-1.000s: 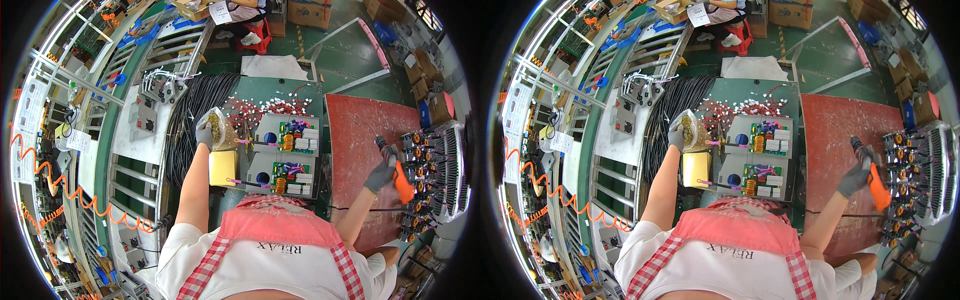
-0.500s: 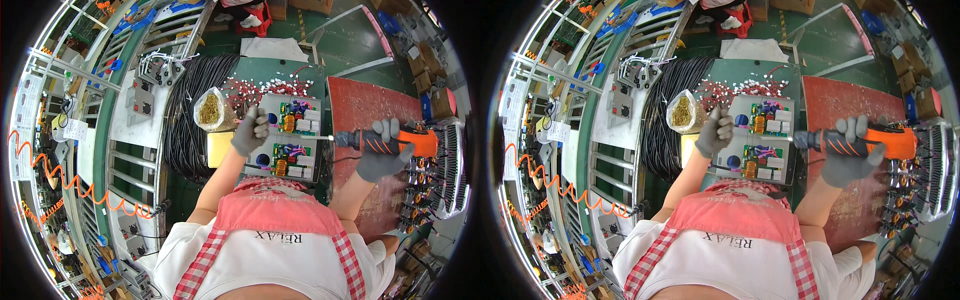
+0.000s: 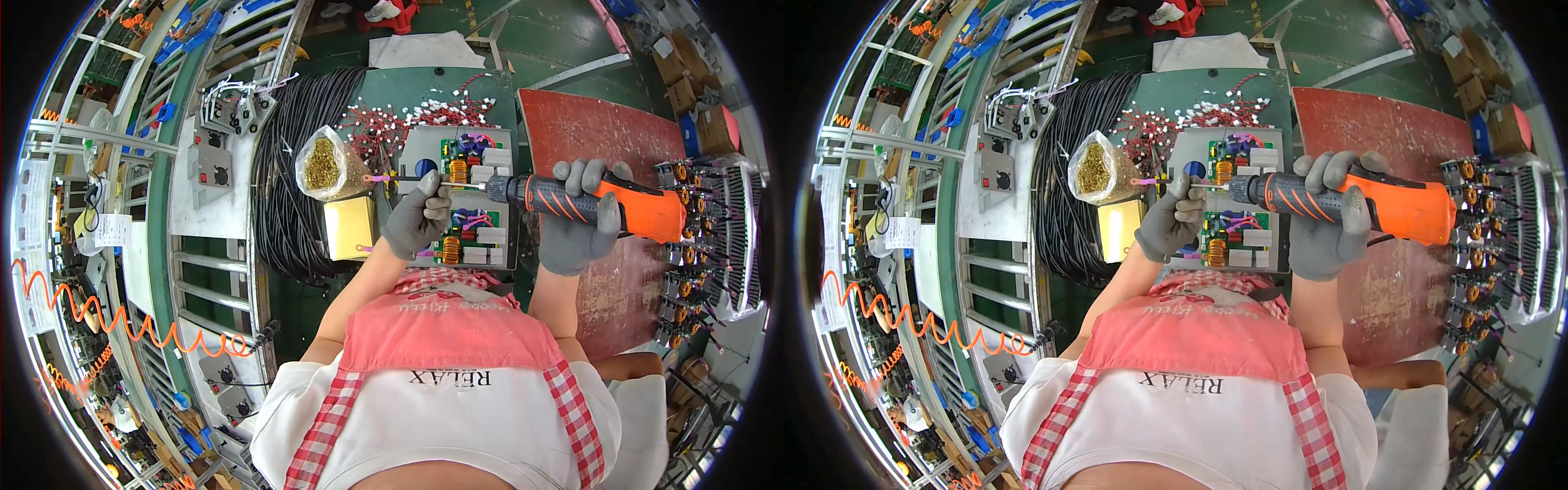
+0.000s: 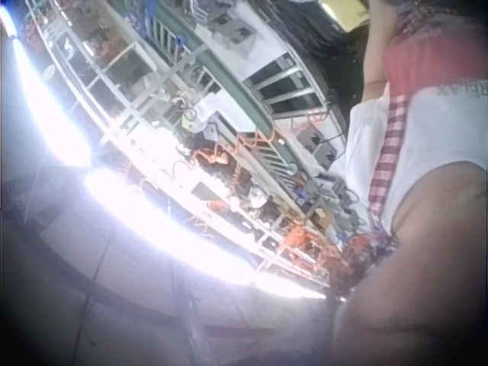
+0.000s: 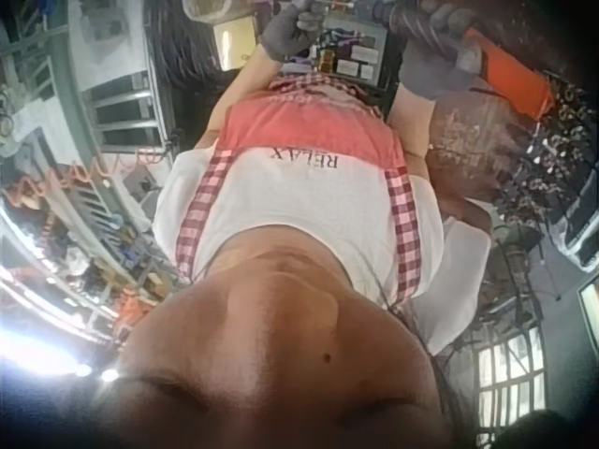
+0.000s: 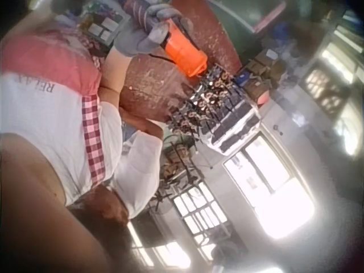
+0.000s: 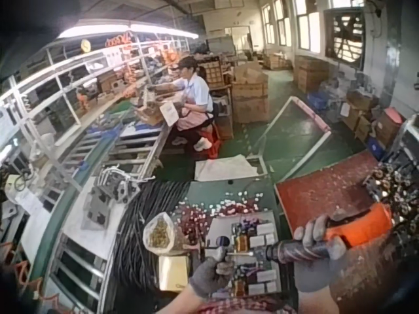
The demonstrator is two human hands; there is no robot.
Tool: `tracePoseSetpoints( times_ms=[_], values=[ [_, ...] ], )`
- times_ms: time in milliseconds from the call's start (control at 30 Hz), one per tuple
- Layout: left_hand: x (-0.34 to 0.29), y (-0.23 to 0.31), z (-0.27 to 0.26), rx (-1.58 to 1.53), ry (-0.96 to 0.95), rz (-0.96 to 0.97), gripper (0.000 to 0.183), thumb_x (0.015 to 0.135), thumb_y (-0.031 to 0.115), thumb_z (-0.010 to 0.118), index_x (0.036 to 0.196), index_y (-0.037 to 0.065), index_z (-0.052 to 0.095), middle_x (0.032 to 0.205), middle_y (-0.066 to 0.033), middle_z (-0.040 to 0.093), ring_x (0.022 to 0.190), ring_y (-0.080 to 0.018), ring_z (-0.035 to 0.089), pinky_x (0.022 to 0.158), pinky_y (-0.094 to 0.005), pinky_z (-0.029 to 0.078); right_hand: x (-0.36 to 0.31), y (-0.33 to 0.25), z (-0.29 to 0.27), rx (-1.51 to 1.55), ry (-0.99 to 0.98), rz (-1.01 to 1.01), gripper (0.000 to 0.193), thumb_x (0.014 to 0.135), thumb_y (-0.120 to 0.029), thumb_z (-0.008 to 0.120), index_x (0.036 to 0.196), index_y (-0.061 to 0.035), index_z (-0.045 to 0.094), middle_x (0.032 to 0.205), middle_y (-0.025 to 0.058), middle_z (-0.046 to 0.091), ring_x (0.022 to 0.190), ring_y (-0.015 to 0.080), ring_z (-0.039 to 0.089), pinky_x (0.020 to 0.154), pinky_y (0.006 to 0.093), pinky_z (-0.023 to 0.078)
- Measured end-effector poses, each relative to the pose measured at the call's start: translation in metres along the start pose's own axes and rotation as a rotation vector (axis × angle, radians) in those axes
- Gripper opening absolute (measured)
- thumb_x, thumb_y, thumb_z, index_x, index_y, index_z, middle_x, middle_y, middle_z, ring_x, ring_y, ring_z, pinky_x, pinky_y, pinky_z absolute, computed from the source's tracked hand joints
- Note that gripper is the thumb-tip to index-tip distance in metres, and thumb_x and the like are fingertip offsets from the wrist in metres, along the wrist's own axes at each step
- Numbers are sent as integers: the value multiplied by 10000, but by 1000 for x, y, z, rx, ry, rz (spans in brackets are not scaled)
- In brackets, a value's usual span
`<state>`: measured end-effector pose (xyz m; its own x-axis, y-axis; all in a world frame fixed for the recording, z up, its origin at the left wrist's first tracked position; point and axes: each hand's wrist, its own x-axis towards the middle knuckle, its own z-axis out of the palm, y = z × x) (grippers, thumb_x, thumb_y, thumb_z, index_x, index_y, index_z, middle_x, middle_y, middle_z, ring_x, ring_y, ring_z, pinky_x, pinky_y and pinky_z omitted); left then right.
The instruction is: The person assembles an electronic device by placing a circuit board into a metal casing and securing it with a screwdriver. They then use a hot glue gun to apply adhesive to the board and insert a black cable into the assembly.
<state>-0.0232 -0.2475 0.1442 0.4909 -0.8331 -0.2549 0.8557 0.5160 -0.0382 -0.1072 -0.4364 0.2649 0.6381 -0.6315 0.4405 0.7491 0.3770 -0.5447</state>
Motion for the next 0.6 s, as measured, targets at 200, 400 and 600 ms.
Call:
tracePoseSetpoints(
  times_ms=[200, 400, 600],
  values=[
    [-4, 2, -1, 16, 56, 22, 238, 940, 231, 515, 981, 2, 569, 771, -39, 533, 543, -29, 400, 429, -130, 345, -2, 5, -1, 1, 12, 21, 384, 807, -167, 571, 1179, -123, 482, 831, 49, 499, 739, 163, 477, 774, 390, 408],
    [-8, 6, -13, 105, 62, 17, 202, 950, 232, 496, 980, 38, 542, 689, 4, 475, 494, -33, 353, 418, -162, 295, -8, 11, 4, 1, -7, 105, 397, 818, -169, 549, 1204, -112, 475, 851, 38, 447, 743, 157, 424, 796, 372, 388],
    [-10, 14, -28, 421, 56, 104, 183, 902, 274, 563, 897, 96, 520, 592, 57, 340, 452, -28, 293, 390, -177, 233, -9, 16, 8, -103, 362, 246, 176, 826, -207, 562, 909, -68, 492, 701, 24, 508, 618, 127, 489, 634, 305, 474]
  ],
)
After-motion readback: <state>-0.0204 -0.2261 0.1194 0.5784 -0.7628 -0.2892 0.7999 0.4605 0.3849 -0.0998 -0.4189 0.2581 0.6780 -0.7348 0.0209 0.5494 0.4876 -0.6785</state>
